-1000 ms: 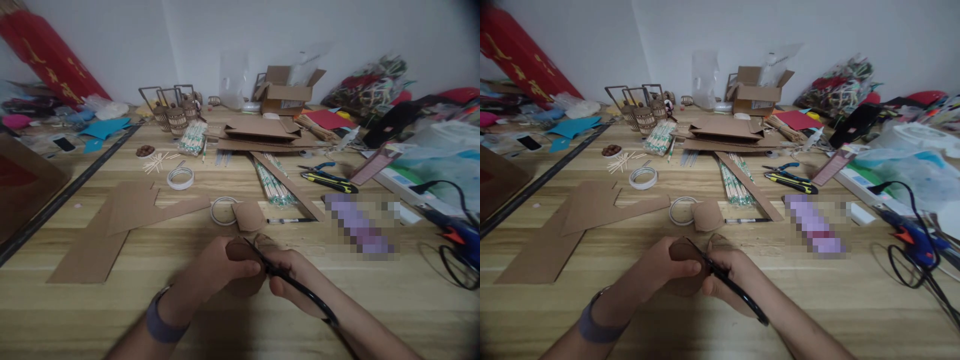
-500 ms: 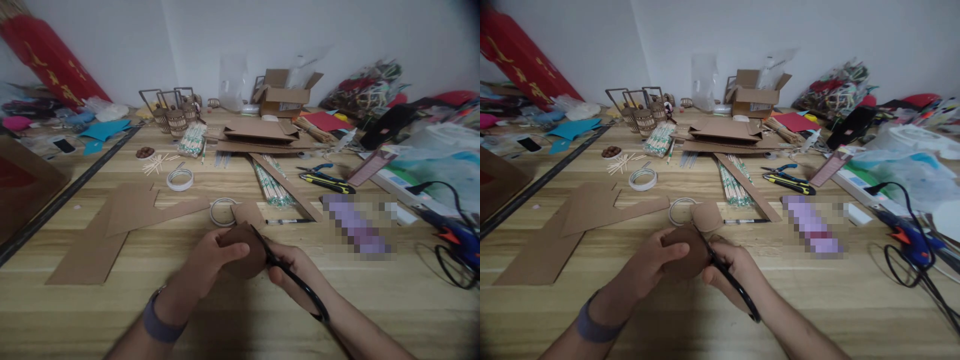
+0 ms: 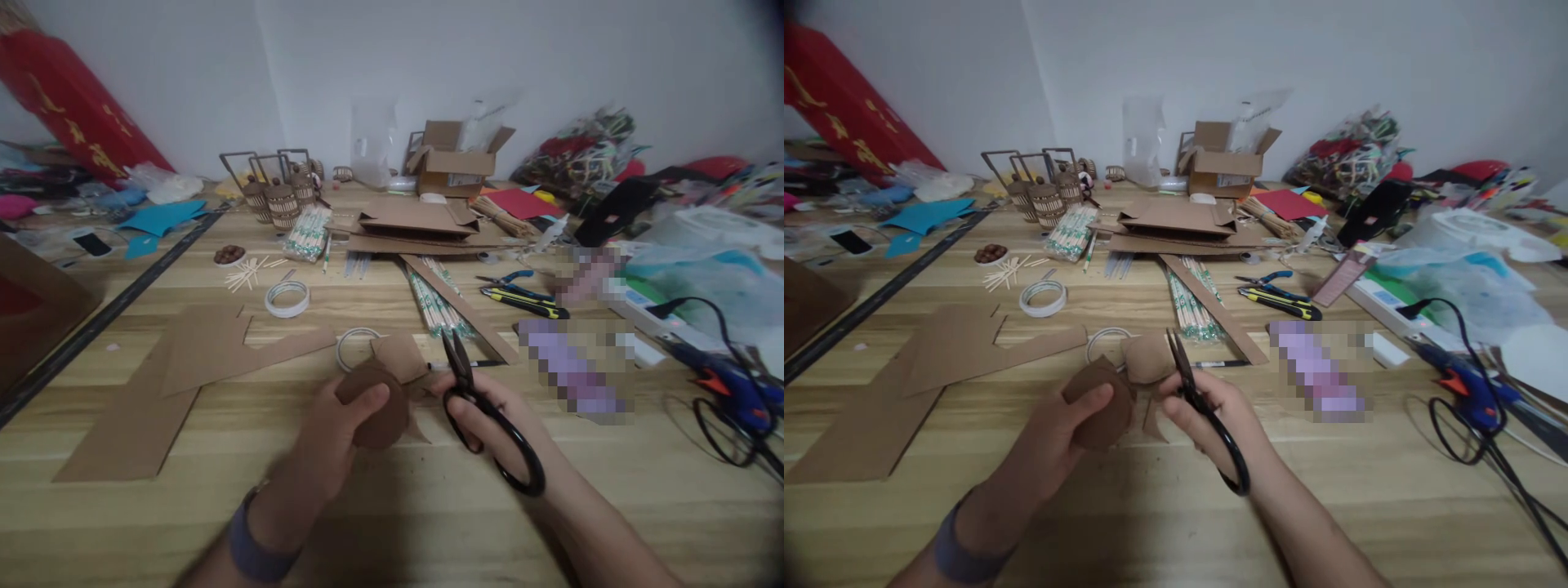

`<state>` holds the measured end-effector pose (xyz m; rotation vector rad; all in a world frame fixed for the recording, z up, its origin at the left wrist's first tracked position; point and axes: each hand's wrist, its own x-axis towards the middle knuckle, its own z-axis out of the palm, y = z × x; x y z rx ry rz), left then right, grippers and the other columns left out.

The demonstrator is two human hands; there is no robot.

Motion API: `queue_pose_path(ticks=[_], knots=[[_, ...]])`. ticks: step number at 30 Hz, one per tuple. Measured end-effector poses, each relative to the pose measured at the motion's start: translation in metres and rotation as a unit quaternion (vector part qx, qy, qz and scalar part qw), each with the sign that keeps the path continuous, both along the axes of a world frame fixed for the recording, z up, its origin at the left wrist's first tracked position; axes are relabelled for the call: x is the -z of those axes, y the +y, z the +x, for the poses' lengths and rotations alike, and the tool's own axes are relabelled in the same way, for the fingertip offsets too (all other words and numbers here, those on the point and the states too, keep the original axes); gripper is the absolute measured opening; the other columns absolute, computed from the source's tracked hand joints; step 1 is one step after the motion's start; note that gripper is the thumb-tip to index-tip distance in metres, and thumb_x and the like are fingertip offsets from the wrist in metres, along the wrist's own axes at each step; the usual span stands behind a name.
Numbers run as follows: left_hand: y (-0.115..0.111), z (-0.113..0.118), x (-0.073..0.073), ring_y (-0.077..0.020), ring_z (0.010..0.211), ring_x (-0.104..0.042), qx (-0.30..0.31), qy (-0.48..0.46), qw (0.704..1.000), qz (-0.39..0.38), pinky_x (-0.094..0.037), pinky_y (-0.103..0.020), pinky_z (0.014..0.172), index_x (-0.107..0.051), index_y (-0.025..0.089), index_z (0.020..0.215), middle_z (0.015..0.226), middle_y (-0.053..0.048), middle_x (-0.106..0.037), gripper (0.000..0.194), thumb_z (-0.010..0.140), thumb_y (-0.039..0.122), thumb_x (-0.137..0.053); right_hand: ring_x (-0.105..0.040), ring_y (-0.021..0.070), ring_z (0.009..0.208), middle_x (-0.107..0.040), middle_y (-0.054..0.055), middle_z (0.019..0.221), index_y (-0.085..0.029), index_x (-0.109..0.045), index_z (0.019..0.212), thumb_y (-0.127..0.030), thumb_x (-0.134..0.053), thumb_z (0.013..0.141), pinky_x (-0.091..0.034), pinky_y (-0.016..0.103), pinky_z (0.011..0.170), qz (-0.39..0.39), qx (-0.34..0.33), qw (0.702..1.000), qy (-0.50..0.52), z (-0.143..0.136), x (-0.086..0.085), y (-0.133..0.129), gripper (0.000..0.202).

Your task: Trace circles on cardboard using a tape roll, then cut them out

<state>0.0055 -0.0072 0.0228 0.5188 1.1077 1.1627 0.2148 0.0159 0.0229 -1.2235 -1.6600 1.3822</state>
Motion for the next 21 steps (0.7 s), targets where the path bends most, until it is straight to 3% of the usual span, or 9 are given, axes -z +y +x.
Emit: queue_pose_path(ticks=[2, 4, 8, 13, 18, 21], knots=[[-0.005, 0.006, 0.005, -0.019, 0.065, -0.07, 0.079, -0.023, 0.997, 0.003, -0.056, -0.029, 0.064, -0.075, 0.016, 0.088, 0.075, -0.002, -0.078, 0.041, 0.059, 0.039, -0.093, -0.043, 0.0117, 0.052, -0.051, -0.002, 0.067, -0.017, -0.066, 0.096, -0.057, -0.071, 0.081, -0.036, 0.023, 0.045, 0.013, 0.025, 1.0, -0.008, -0.004, 0.0, 0.0, 0.043], [-0.009, 0.01, 0.008, -0.018, 0.062, -0.069, 0.149, -0.047, 0.988, 0.02, -0.055, -0.028, 0.062, -0.076, 0.016, 0.089, 0.073, -0.002, -0.077, 0.037, 0.065, 0.04, -0.091, -0.046, 0.0118, 0.053, -0.052, -0.002, 0.066, -0.017, -0.065, 0.091, -0.051, -0.074, 0.078, -0.039, 0.022, 0.046, 0.001, 0.005, 1.0, 0.003, -0.01, 0.0, -0.001, 0.037], [-0.01, 0.012, 0.007, -0.0173, 0.064, -0.07, 0.221, -0.067, 0.972, 0.043, -0.055, -0.027, 0.063, -0.077, 0.018, 0.091, 0.075, -0.002, -0.077, 0.027, 0.074, 0.038, -0.085, -0.044, 0.009, 0.047, -0.048, -0.006, 0.061, -0.018, -0.059, 0.086, -0.045, -0.072, 0.08, -0.037, 0.02, 0.042, -0.063, -0.031, 0.996, 0.056, -0.014, 0.002, -0.005, 0.03], [-0.01, 0.011, 0.004, -0.0149, 0.06, -0.066, 0.253, -0.107, 0.961, 0.029, -0.053, -0.023, 0.057, -0.076, 0.016, 0.085, 0.072, -0.002, -0.074, 0.027, 0.073, 0.039, -0.085, -0.04, 0.0083, 0.043, -0.043, -0.008, 0.055, -0.019, -0.054, 0.084, -0.044, -0.066, 0.084, -0.035, 0.02, 0.041, -0.085, -0.062, 0.991, 0.087, -0.012, 0.003, -0.01, 0.028], [-0.014, 0.015, 0.003, -0.0154, 0.055, -0.064, 0.294, -0.162, 0.942, -0.011, -0.052, -0.024, 0.053, -0.073, 0.014, 0.079, 0.068, -0.005, -0.072, 0.036, 0.064, 0.042, -0.09, -0.05, 0.0125, 0.056, -0.054, -0.002, 0.065, -0.019, -0.058, 0.08, -0.035, -0.063, 0.081, -0.041, 0.022, 0.05, 0.022, -0.049, 0.999, 0.002, -0.015, 0.006, -0.008, 0.018], [-0.011, 0.012, 0.003, -0.0158, 0.058, -0.066, 0.232, -0.141, 0.962, 0.021, -0.053, -0.024, 0.056, -0.074, 0.014, 0.081, 0.07, -0.005, -0.074, 0.035, 0.066, 0.043, -0.088, -0.047, 0.0119, 0.049, -0.051, -0.004, 0.059, -0.019, -0.057, 0.081, -0.038, -0.061, 0.08, -0.039, 0.022, 0.046, -0.012, -0.012, 0.999, 0.027, -0.015, 0.008, -0.003, 0.02]])
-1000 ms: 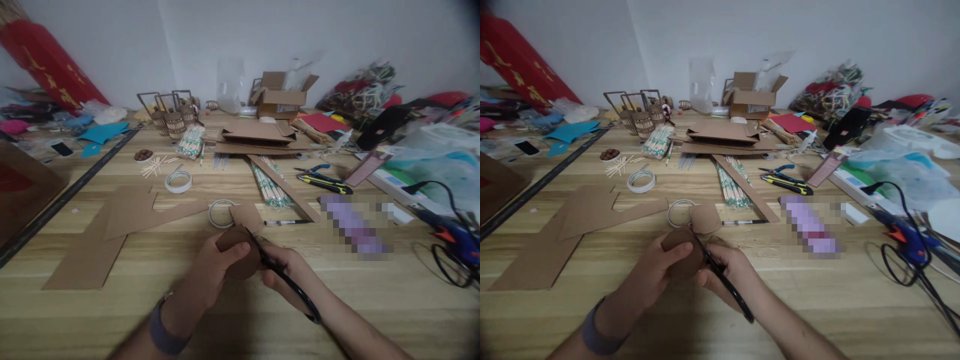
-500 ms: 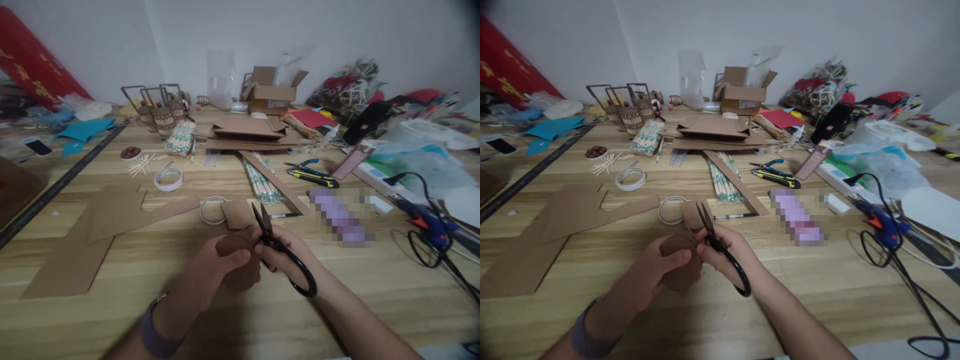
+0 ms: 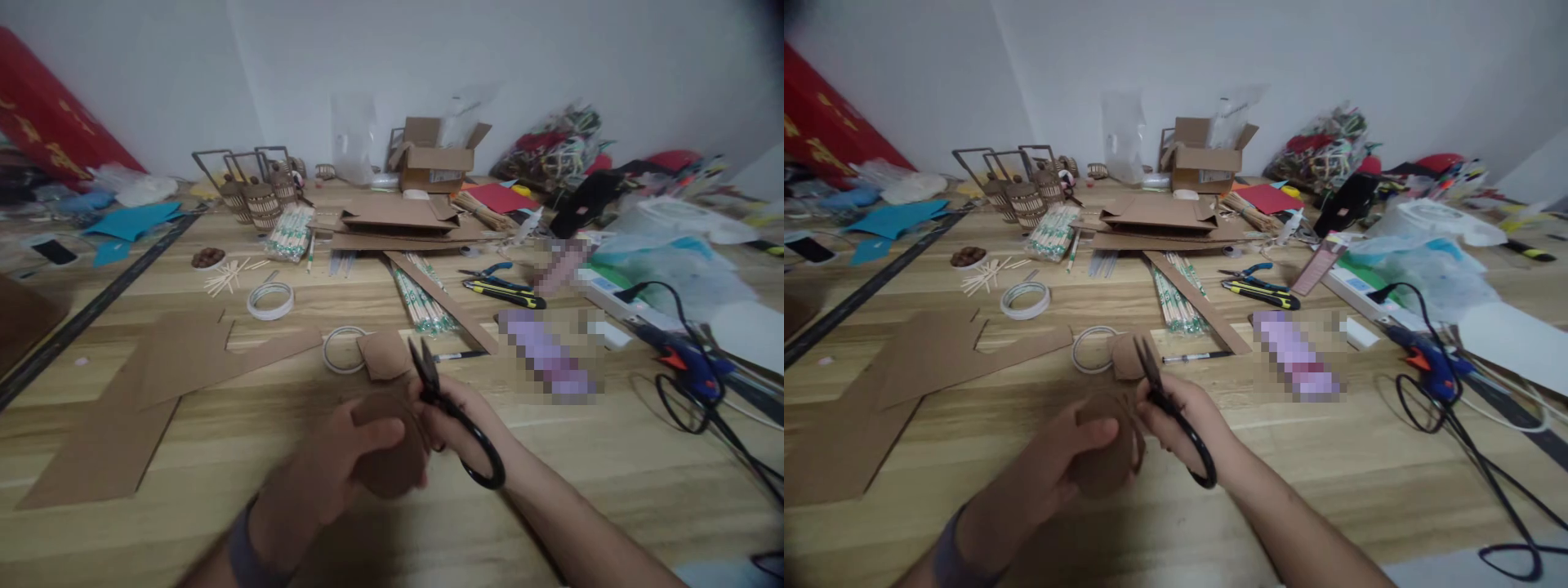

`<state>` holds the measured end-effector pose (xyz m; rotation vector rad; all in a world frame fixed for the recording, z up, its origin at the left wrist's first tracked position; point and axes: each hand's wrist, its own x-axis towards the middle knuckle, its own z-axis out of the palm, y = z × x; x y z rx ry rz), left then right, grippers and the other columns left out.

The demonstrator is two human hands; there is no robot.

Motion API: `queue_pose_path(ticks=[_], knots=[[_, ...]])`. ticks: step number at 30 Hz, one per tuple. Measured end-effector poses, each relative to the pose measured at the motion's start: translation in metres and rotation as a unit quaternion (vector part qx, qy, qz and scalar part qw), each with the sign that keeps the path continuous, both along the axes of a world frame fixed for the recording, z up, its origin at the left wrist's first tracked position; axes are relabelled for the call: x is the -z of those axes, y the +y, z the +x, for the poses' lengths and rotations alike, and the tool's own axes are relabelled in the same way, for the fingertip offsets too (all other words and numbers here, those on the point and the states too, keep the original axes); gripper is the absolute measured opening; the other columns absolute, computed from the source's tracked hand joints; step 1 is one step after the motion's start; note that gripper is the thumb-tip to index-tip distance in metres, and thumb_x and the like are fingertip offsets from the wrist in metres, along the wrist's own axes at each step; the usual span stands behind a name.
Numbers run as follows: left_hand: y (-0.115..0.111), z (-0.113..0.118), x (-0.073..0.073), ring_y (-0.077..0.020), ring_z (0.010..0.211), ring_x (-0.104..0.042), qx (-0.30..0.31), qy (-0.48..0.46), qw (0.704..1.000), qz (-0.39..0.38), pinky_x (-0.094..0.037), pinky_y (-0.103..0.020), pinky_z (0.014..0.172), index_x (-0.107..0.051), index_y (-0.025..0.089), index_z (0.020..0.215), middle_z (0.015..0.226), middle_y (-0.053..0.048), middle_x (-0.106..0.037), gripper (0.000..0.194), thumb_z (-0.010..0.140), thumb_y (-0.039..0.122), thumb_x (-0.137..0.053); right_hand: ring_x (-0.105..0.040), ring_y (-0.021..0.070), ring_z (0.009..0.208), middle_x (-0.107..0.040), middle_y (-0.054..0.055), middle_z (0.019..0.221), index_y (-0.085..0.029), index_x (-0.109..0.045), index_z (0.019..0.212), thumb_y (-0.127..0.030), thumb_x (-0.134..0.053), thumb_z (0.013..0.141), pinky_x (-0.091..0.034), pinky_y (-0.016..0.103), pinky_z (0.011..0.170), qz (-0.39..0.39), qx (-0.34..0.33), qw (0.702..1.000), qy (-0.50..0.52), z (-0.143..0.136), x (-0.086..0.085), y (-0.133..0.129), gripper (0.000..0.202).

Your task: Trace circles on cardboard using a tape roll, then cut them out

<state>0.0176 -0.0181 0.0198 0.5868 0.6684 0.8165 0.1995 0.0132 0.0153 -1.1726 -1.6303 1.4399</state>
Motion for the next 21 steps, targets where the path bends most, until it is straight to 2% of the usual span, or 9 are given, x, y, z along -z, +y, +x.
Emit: queue_pose_path(ticks=[2, 4, 10, 14, 21], knots=[[0.004, -0.004, 0.0, -0.0155, 0.06, -0.068, -0.062, 0.019, 0.998, 0.007, -0.053, -0.023, 0.058, -0.075, 0.015, 0.08, 0.071, -0.004, -0.075, 0.032, 0.067, 0.04, -0.089, -0.043, 0.0104, 0.043, -0.046, -0.007, 0.051, -0.02, -0.055, 0.081, -0.04, -0.06, 0.081, -0.036, 0.021, 0.043, -0.026, 0.044, 0.998, 0.031, 0.001, 0.001, 0.004, 0.021], [0.007, -0.006, 0.002, -0.0157, 0.062, -0.069, -0.083, 0.041, 0.996, 0.005, -0.054, -0.023, 0.06, -0.074, 0.015, 0.078, 0.072, -0.004, -0.076, 0.031, 0.066, 0.039, -0.09, -0.042, 0.0096, 0.041, -0.043, -0.009, 0.048, -0.02, -0.054, 0.08, -0.04, -0.061, 0.082, -0.035, 0.02, 0.042, -0.024, 0.07, 0.996, 0.049, 0.003, 0.001, 0.006, 0.021], [0.005, -0.002, 0.01, -0.0174, 0.061, -0.069, -0.05, 0.081, 0.995, 0.014, -0.054, -0.026, 0.06, -0.075, 0.017, 0.086, 0.071, -0.002, -0.075, 0.04, 0.063, 0.046, -0.091, -0.043, 0.0085, 0.043, -0.051, -0.006, 0.057, -0.019, -0.057, 0.085, -0.04, -0.064, 0.078, -0.036, 0.018, 0.039, -0.047, 0.002, 0.998, 0.052, -0.003, -0.002, 0.001, 0.024], [0.004, 0.001, 0.012, -0.0172, 0.06, -0.069, -0.039, 0.088, 0.995, 0.005, -0.053, -0.025, 0.058, -0.076, 0.016, 0.088, 0.071, -0.003, -0.075, 0.042, 0.062, 0.045, -0.093, -0.044, 0.0089, 0.045, -0.048, -0.006, 0.057, -0.019, -0.056, 0.082, -0.038, -0.062, 0.076, -0.037, 0.017, 0.039, -0.052, -0.017, 0.998, 0.036, -0.005, -0.005, -0.003, 0.021], [0.002, -0.002, 0.013, -0.0162, 0.063, -0.068, 0.025, 0.034, 0.999, 0.021, -0.054, -0.024, 0.06, -0.078, 0.015, 0.089, 0.075, -0.006, -0.076, 0.038, 0.07, 0.046, -0.088, -0.044, 0.0079, 0.043, -0.047, -0.007, 0.055, -0.019, -0.053, 0.082, -0.042, -0.06, 0.08, -0.035, 0.017, 0.04, -0.059, -0.072, 0.995, 0.038, 0.002, -0.006, -0.004, 0.024]])
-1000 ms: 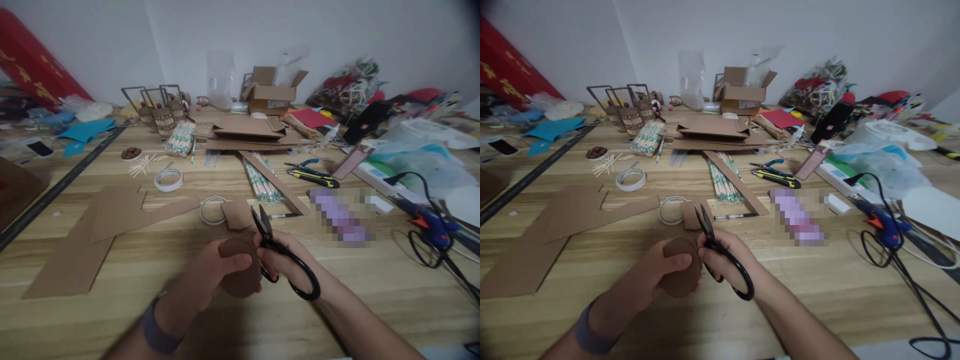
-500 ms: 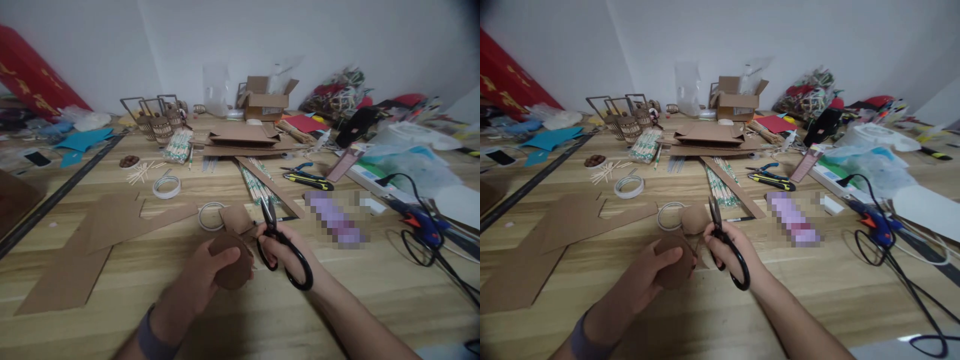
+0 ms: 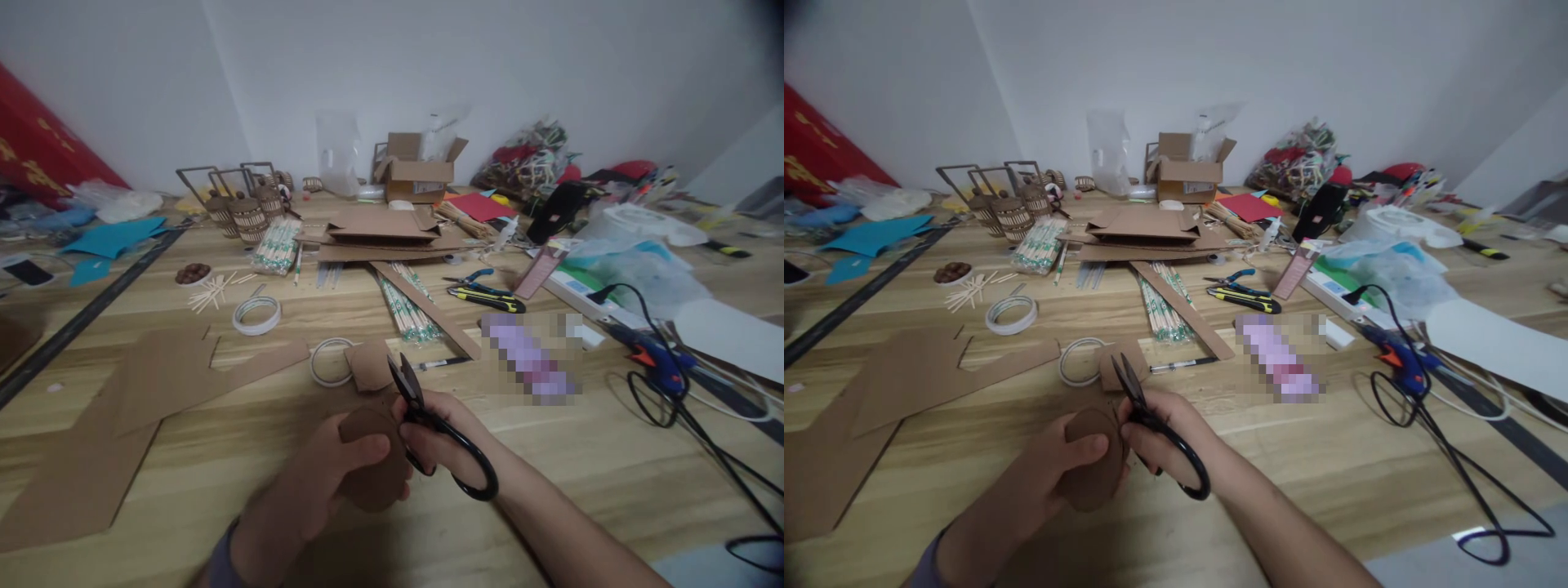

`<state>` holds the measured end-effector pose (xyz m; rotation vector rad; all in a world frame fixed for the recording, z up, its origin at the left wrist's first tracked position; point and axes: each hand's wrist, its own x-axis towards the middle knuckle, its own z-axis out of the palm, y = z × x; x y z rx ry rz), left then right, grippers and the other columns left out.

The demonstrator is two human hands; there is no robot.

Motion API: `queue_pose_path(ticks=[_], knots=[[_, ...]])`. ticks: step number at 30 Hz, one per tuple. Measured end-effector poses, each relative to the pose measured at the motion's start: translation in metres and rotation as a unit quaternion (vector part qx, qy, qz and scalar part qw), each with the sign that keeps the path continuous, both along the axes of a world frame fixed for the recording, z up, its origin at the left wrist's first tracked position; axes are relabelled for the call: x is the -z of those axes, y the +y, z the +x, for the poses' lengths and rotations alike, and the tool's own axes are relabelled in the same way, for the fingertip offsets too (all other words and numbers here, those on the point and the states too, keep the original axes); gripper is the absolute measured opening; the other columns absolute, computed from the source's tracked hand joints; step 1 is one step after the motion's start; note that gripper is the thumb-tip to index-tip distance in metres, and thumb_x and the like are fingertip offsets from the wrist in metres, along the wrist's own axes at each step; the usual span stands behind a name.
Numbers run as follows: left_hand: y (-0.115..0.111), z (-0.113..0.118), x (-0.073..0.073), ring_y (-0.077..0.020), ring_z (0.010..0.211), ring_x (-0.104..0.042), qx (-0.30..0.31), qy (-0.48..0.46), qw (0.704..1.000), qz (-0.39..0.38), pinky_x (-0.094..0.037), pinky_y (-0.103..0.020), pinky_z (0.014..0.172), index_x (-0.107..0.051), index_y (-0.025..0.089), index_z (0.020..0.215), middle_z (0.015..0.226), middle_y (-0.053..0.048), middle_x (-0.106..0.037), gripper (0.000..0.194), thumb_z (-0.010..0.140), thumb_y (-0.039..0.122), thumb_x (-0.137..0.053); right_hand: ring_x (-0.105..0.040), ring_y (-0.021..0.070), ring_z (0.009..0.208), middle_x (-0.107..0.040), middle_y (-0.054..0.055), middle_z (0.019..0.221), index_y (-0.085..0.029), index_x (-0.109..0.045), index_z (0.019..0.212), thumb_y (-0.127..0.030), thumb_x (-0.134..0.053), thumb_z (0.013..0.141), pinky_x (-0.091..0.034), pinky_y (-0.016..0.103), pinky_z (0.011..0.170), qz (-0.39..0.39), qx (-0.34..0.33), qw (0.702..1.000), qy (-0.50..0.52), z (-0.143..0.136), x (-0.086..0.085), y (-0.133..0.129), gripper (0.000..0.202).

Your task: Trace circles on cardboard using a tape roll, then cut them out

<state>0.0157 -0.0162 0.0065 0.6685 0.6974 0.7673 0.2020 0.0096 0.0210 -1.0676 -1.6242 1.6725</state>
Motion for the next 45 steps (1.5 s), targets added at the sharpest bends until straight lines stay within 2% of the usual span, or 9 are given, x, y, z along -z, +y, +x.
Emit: queue_pose_path(ticks=[7, 10, 14, 18, 24, 30, 35, 40, 45], knots=[[-0.001, 0.0, 0.0, -0.0183, 0.06, -0.069, -0.04, 0.021, 0.999, -0.029, -0.055, -0.027, 0.057, -0.078, 0.016, 0.088, 0.072, -0.005, -0.076, 0.042, 0.063, 0.046, -0.092, -0.044, 0.0085, 0.046, -0.048, -0.005, 0.06, -0.019, -0.055, 0.081, -0.038, -0.062, 0.082, -0.036, 0.017, 0.04, 0.059, 0.031, 0.998, -0.013, 0.0, 0.004, 0.002, 0.021], [0.004, -0.004, -0.006, -0.0176, 0.06, -0.068, -0.111, 0.064, 0.992, -0.019, -0.054, -0.025, 0.059, -0.078, 0.016, 0.081, 0.071, -0.005, -0.077, 0.043, 0.056, 0.047, -0.094, -0.042, 0.008, 0.045, -0.048, -0.005, 0.06, -0.018, -0.057, 0.083, -0.044, -0.06, 0.086, -0.037, 0.017, 0.04, 0.04, 0.041, 0.998, -0.031, 0.005, -0.003, 0.001, 0.026], [0.012, -0.01, -0.01, -0.0219, 0.072, -0.073, -0.224, 0.125, 0.966, -0.018, -0.056, -0.027, 0.067, -0.078, 0.018, 0.084, 0.077, -0.004, -0.08, 0.042, 0.054, 0.043, -0.095, -0.04, 0.0077, 0.045, -0.041, -0.007, 0.057, -0.019, -0.055, 0.078, -0.04, -0.059, 0.088, -0.035, 0.017, 0.039, 0.016, -0.039, 0.997, -0.065, 0.014, -0.011, 0.001, 0.023], [0.013, -0.012, -0.01, -0.0237, 0.074, -0.074, -0.258, 0.149, 0.955, -0.009, -0.056, -0.029, 0.07, -0.078, 0.018, 0.083, 0.079, -0.005, -0.081, 0.042, 0.054, 0.044, -0.094, -0.039, 0.0067, 0.045, -0.038, -0.008, 0.058, -0.02, -0.049, 0.072, -0.032, -0.056, 0.089, -0.029, 0.018, 0.041, 0.025, -0.087, 0.992, -0.091, 0.014, -0.016, 0.002, 0.022], [0.012, -0.013, -0.008, -0.0272, 0.081, -0.074, -0.264, 0.202, 0.943, 0.014, -0.056, -0.033, 0.075, -0.078, 0.017, 0.089, 0.085, -0.006, -0.082, 0.045, 0.057, 0.046, -0.09, -0.037, 0.0075, 0.048, -0.035, -0.007, 0.058, -0.021, -0.04, 0.067, -0.025, -0.056, 0.085, -0.023, 0.02, 0.044, 0.022, -0.121, 0.987, -0.102, 0.011, -0.019, 0.002, 0.024], [0.008, -0.012, -0.008, -0.0298, 0.09, -0.073, -0.221, 0.216, 0.95, 0.048, -0.054, -0.037, 0.082, -0.078, 0.018, 0.096, 0.091, -0.007, -0.082, 0.044, 0.063, 0.045, -0.089, -0.032, 0.0091, 0.054, -0.032, -0.006, 0.062, -0.022, -0.039, 0.067, -0.029, -0.056, 0.087, -0.022, 0.022, 0.046, 0.046, -0.116, 0.988, -0.085, 0.01, -0.015, 0.001, 0.027], [0.005, -0.007, -0.002, -0.0312, 0.098, -0.072, -0.187, 0.185, 0.964, 0.048, -0.054, -0.039, 0.088, -0.075, 0.017, 0.108, 0.102, -0.008, -0.081, 0.05, 0.067, 0.042, -0.088, -0.033, 0.0103, 0.057, -0.036, -0.005, 0.064, -0.02, -0.045, 0.071, -0.034, -0.059, 0.087, -0.024, 0.023, 0.049, 0.079, -0.097, 0.987, -0.098, 0.007, -0.005, 0.001, 0.025], [0.004, -0.004, 0.009, -0.0328, 0.1, -0.072, -0.202, 0.202, 0.957, 0.038, -0.054, -0.042, 0.088, -0.068, 0.016, 0.119, 0.106, -0.01, -0.08, 0.066, 0.064, 0.046, -0.09, -0.038, 0.0122, 0.06, -0.045, -0.003, 0.068, -0.017, -0.062, 0.081, -0.049, -0.065, 0.088, -0.028, 0.023, 0.051, 0.088, -0.072, 0.988, -0.1, 0.006, 0.005, 0.0, 0.032], [0.002, -0.002, 0.007, -0.0327, 0.094, -0.072, -0.159, 0.21, 0.964, 0.042, -0.054, -0.039, 0.081, -0.073, 0.016, 0.107, 0.1, -0.011, -0.081, 0.056, 0.064, 0.049, -0.088, -0.053, 0.0177, 0.07, -0.059, 0.001, 0.076, -0.016, -0.072, 0.095, -0.063, -0.073, 0.081, -0.043, 0.024, 0.06, 0.063, -0.065, 0.994, -0.055, 0.006, 0.004, -0.002, 0.049]])
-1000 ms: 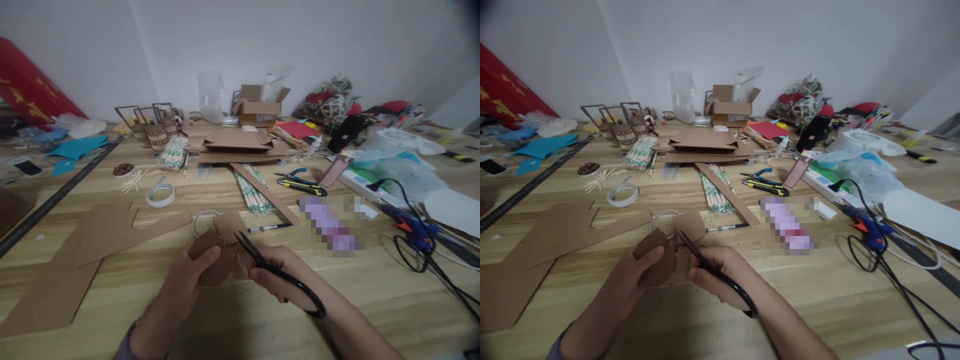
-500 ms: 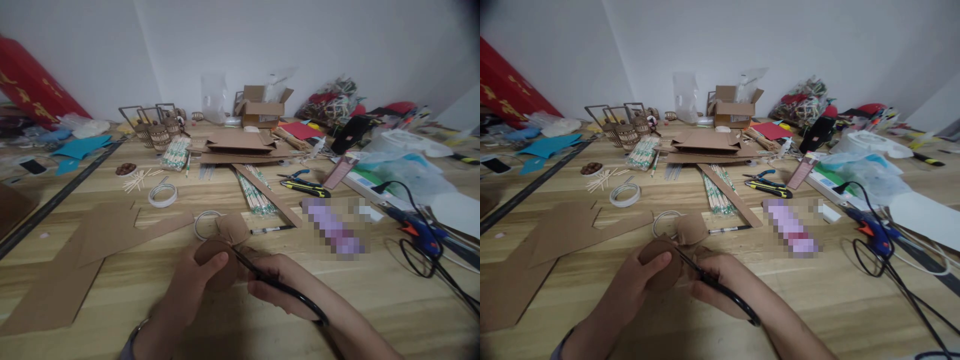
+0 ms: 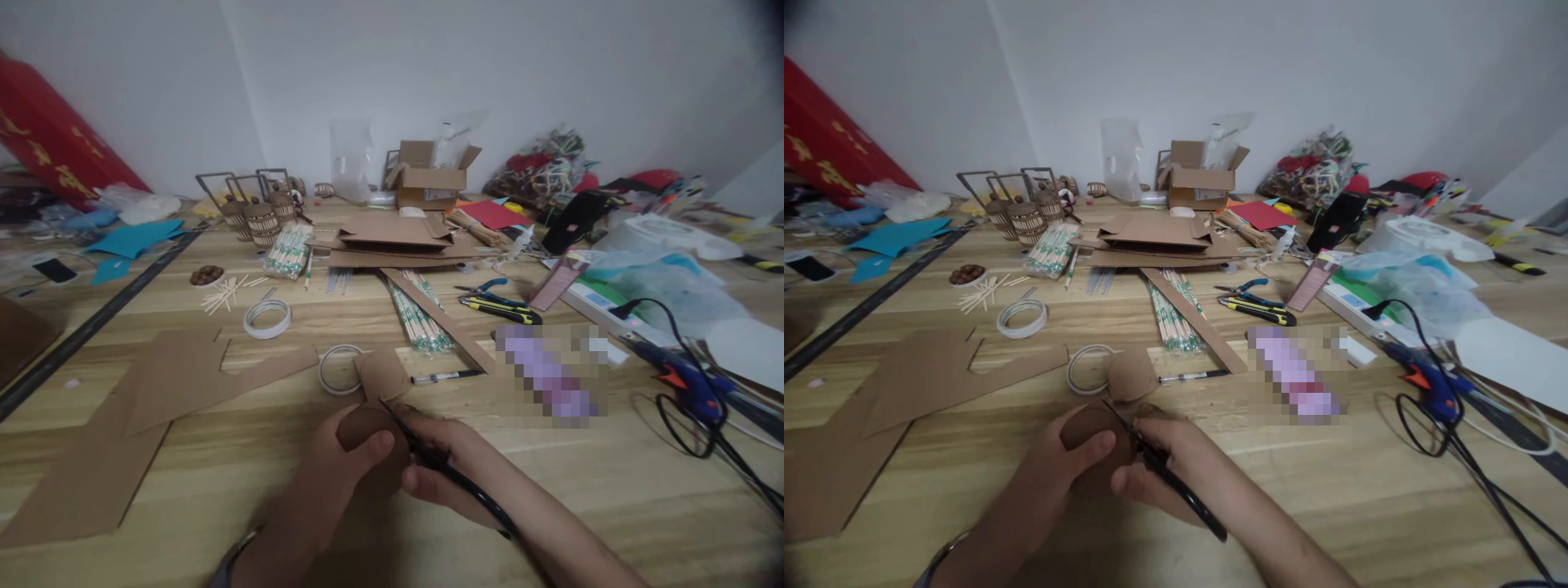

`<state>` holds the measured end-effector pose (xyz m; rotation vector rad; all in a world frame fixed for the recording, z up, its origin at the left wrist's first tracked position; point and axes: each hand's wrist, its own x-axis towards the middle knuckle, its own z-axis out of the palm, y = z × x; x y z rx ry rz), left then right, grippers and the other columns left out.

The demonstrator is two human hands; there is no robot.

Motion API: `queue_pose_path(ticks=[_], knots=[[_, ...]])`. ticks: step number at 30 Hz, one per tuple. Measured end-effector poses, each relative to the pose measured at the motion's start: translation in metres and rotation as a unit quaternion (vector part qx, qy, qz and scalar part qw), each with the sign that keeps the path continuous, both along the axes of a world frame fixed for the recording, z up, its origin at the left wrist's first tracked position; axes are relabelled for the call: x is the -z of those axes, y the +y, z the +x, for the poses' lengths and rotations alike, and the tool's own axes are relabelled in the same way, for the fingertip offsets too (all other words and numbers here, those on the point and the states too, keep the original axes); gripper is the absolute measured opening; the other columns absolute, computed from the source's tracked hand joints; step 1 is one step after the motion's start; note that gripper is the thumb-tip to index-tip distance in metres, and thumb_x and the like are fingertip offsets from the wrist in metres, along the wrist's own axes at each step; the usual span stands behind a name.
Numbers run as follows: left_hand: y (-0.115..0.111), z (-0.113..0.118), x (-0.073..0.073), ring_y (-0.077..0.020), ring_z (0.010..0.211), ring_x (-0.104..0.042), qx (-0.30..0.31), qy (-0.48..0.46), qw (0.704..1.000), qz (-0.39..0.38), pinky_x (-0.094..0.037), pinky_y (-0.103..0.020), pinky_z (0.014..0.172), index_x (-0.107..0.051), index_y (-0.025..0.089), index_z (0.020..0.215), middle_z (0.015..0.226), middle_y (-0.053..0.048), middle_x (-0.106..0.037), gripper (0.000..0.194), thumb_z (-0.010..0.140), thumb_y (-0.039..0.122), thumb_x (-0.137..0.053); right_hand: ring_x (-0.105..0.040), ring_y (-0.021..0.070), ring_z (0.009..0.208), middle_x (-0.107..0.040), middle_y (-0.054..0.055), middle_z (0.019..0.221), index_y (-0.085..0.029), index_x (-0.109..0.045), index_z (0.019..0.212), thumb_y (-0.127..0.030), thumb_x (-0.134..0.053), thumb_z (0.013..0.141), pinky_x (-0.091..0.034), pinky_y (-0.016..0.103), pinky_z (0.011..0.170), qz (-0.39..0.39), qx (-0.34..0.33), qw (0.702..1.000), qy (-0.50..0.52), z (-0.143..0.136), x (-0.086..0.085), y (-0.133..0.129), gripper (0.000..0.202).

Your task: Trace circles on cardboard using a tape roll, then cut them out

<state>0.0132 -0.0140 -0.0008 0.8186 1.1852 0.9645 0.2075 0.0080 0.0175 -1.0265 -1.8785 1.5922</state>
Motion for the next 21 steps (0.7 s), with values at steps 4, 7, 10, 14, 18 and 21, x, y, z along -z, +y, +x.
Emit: queue_pose_path(ticks=[4, 7, 10, 14, 18, 21], knots=[[-0.002, 0.001, -0.006, -0.031, 0.089, -0.072, 0.004, 0.007, 1.0, -0.001, -0.053, -0.037, 0.079, -0.076, 0.017, 0.099, 0.094, -0.008, -0.081, 0.046, 0.065, 0.046, -0.087, -0.059, 0.0226, 0.078, -0.064, 0.003, 0.079, -0.017, -0.074, 0.106, -0.069, -0.076, 0.076, -0.049, 0.027, 0.067, -0.018, -0.01, 0.999, 0.028, -0.001, -0.004, -0.002, 0.061], [-0.002, 0.002, -0.01, -0.0286, 0.084, -0.072, 0.008, -0.002, 1.0, -0.002, -0.053, -0.035, 0.074, -0.076, 0.018, 0.094, 0.089, -0.006, -0.081, 0.041, 0.064, 0.045, -0.086, -0.059, 0.0222, 0.075, -0.064, 0.003, 0.077, -0.017, -0.074, 0.108, -0.07, -0.077, 0.074, -0.049, 0.026, 0.066, -0.025, -0.012, 0.999, 0.029, -0.001, -0.004, -0.004, 0.063], [-0.002, 0.003, -0.012, -0.0278, 0.082, -0.072, 0.004, -0.014, 1.0, -0.009, -0.053, -0.035, 0.073, -0.076, 0.018, 0.093, 0.088, -0.006, -0.081, 0.041, 0.063, 0.045, -0.087, -0.06, 0.0224, 0.076, -0.067, 0.004, 0.084, -0.018, -0.074, 0.112, -0.071, -0.077, 0.074, -0.049, 0.027, 0.067, -0.022, -0.016, 0.999, 0.044, -0.002, -0.003, -0.004, 0.065], [-0.003, 0.003, -0.012, -0.0287, 0.085, -0.072, 0.001, -0.009, 1.0, -0.012, -0.054, -0.036, 0.076, -0.076, 0.018, 0.097, 0.091, -0.006, -0.082, 0.044, 0.063, 0.043, -0.087, -0.062, 0.0252, 0.085, -0.07, 0.007, 0.098, -0.018, -0.073, 0.117, -0.072, -0.073, 0.077, -0.051, 0.031, 0.079, -0.012, -0.029, 0.997, 0.068, -0.005, -0.004, -0.003, 0.068], [-0.003, 0.003, -0.01, -0.0263, 0.083, -0.071, 0.001, -0.009, 1.0, -0.005, -0.053, -0.033, 0.075, -0.076, 0.018, 0.095, 0.089, -0.004, -0.082, 0.04, 0.064, 0.04, -0.087, -0.062, 0.0274, 0.083, -0.067, 0.005, 0.079, -0.018, -0.077, 0.102, -0.076, -0.074, 0.072, -0.052, 0.031, 0.075, -0.04, -0.002, 0.998, 0.054, -0.006, 0.002, -0.005, 0.066], [-0.003, 0.003, -0.01, -0.0256, 0.083, -0.071, -0.006, -0.009, 1.0, -0.014, -0.052, -0.033, 0.075, -0.076, 0.018, 0.093, 0.088, -0.004, -0.082, 0.038, 0.063, 0.039, -0.086, -0.061, 0.0285, 0.084, -0.065, 0.005, 0.074, -0.018, -0.077, 0.096, -0.078, -0.072, 0.072, -0.052, 0.032, 0.073, -0.036, 0.003, 0.998, 0.055, -0.005, 0.006, -0.007, 0.065]])
